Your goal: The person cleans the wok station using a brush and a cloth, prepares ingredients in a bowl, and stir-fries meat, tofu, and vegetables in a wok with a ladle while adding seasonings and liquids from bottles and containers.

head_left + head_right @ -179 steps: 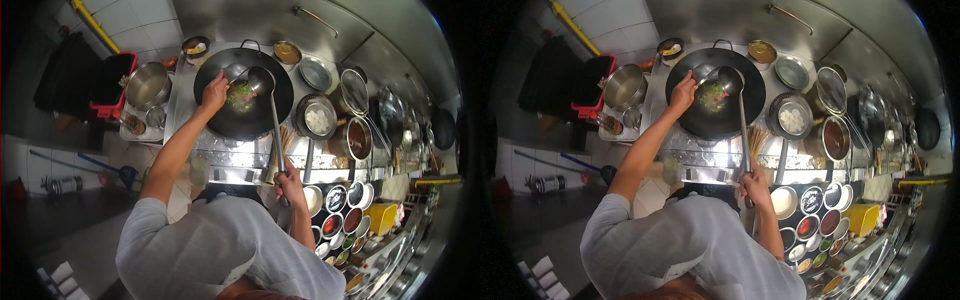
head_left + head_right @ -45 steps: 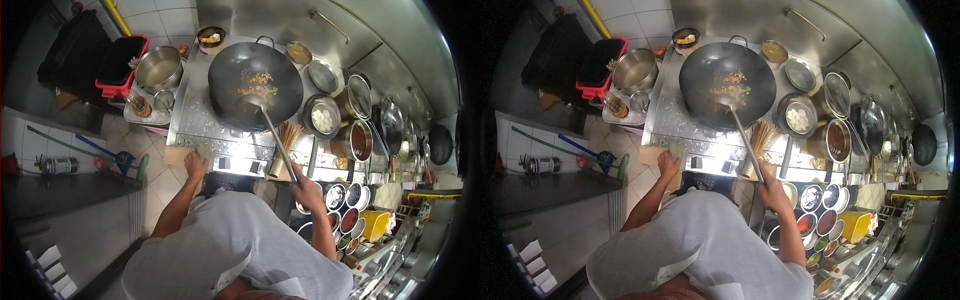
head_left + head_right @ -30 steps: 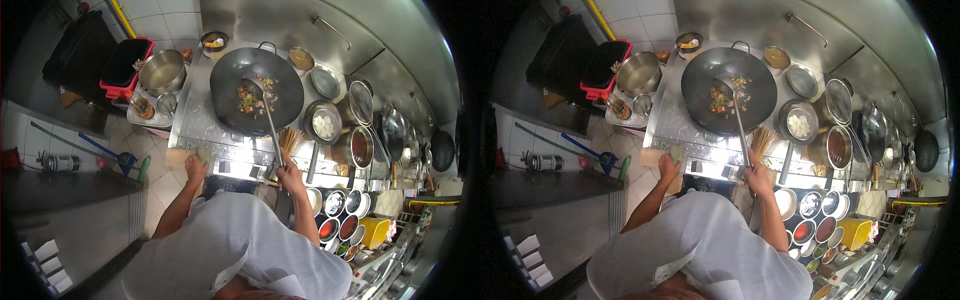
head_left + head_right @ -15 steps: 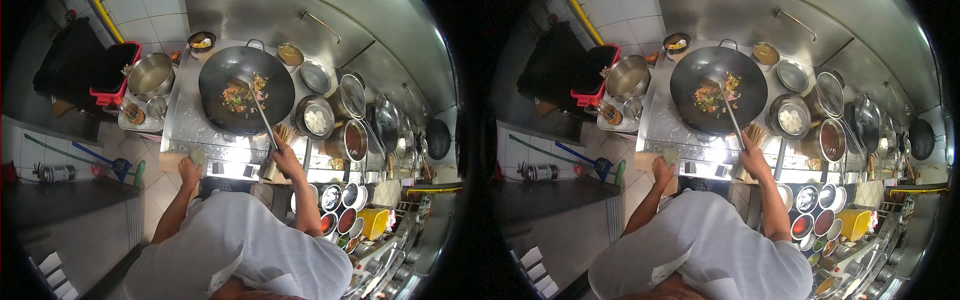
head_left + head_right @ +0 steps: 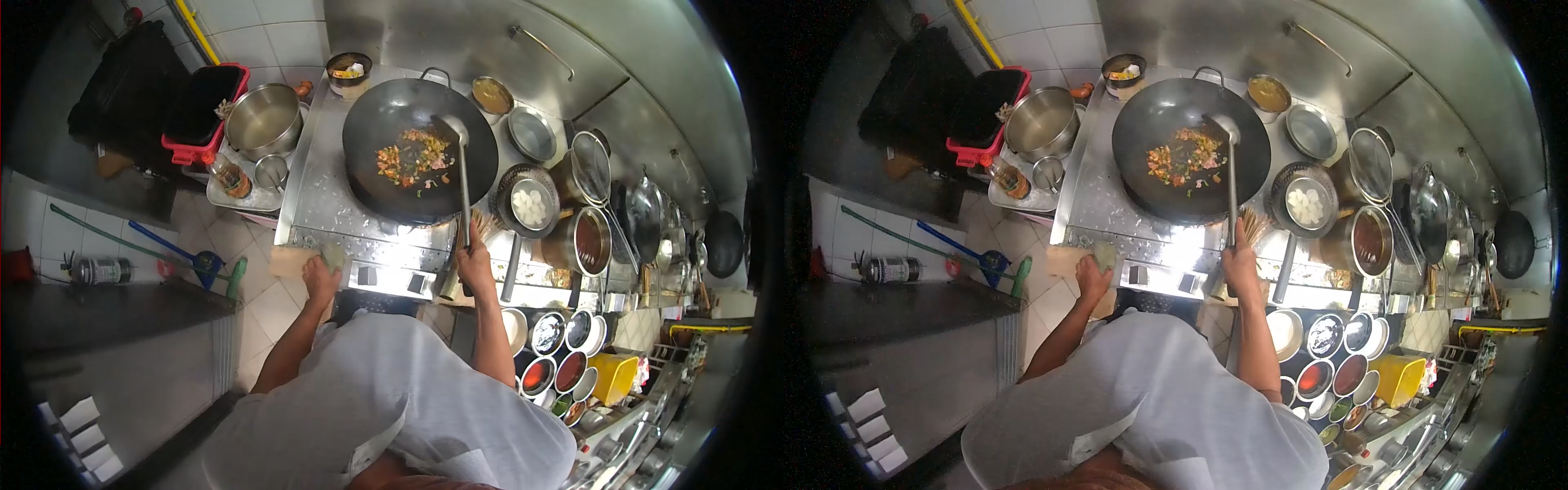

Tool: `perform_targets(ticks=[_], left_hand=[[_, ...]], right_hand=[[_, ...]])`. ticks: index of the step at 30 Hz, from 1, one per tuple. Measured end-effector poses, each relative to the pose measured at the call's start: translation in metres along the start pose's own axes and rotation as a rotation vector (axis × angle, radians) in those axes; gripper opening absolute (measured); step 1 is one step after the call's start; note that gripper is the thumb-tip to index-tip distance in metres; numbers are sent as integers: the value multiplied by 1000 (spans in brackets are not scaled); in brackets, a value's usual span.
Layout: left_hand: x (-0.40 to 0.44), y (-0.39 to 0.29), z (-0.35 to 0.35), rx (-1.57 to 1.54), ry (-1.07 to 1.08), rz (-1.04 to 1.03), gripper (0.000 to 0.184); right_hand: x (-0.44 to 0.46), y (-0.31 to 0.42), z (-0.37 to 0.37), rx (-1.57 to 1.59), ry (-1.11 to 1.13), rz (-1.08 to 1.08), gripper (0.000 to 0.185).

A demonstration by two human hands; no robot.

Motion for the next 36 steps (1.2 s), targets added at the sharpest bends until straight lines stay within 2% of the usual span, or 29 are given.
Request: perform_targets(ticks=[1,3,5,6,8,12,13,15,16,19,21,23,24,26,27,29,30,31,32,33,35,36], left_hand=[[-1,-2,0,17,2,6,56],[-3,-4,-2,29,6,19,56],[0,0,-3,-5,12,4,56],[0,0,-2,-4,8,15,56],[-1,-3,1,-26,-5,24,56],[-5,-8,2,-19,17,35,56],[-2,-5,0,-10,15,30,56],[1,-4,0,4,10,26,56],[2,-5,2,9,11,25,56],[2,-6,-1,5,16,25,56],[-1,-5,0,10,14,33,56],[2,-8,4,-19,23,65,56],[3,-6,0,-20,19,73,56],[0,-1,-3,-42,-85,-47,54],[5,2,-2,-39,-82,-44,54],[23,7,-4,-234,225,178,61],[30,11,-17,-238,220,170,61],[37,14,-31,-504,146,192,66],[38,20,-40,-764,75,217,71],[41,3,-25,-760,77,215,71],[55,-77,28,-1350,362,313,65],[64,-100,31,-1442,506,407,69]], right_hand=[[0,-15,-2,-58,-32,45,75],[-34,21,22,-3,57,-45,75],[-69,45,39,145,228,-194,73],[-81,52,42,141,238,-190,73],[-99,59,42,346,282,-288,75],[-54,35,33,445,234,-306,80],[-44,40,32,496,211,-281,79],[-17,19,17,216,115,-107,78],[-4,-1,6,219,112,-105,78],[6,-20,8,115,34,76,74],[-25,35,35,243,320,-113,78],[-55,41,39,190,306,-161,78],[-70,46,41,301,327,-220,78],[-81,45,39,495,366,-316,78],[-76,40,37,495,370,-320,78],[-57,24,30,622,283,-355,79],[-50,23,28,614,249,-327,77],[-46,22,25,615,245,-322,77],[-46,20,22,482,182,-249,77],[-45,18,18,349,121,-176,76],[-47,9,13,247,81,-166,75],[-50,8,11,254,112,-172,75]])
Point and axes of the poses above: each hand's wrist, its own x-axis towards the middle knuckle, its own z-axis out of the back of the hand, y = z × x, the point moved 1 cm from there along x, towards the middle knuckle, and after that the axes turned 1 degree about -z, right-handed, at the moved point
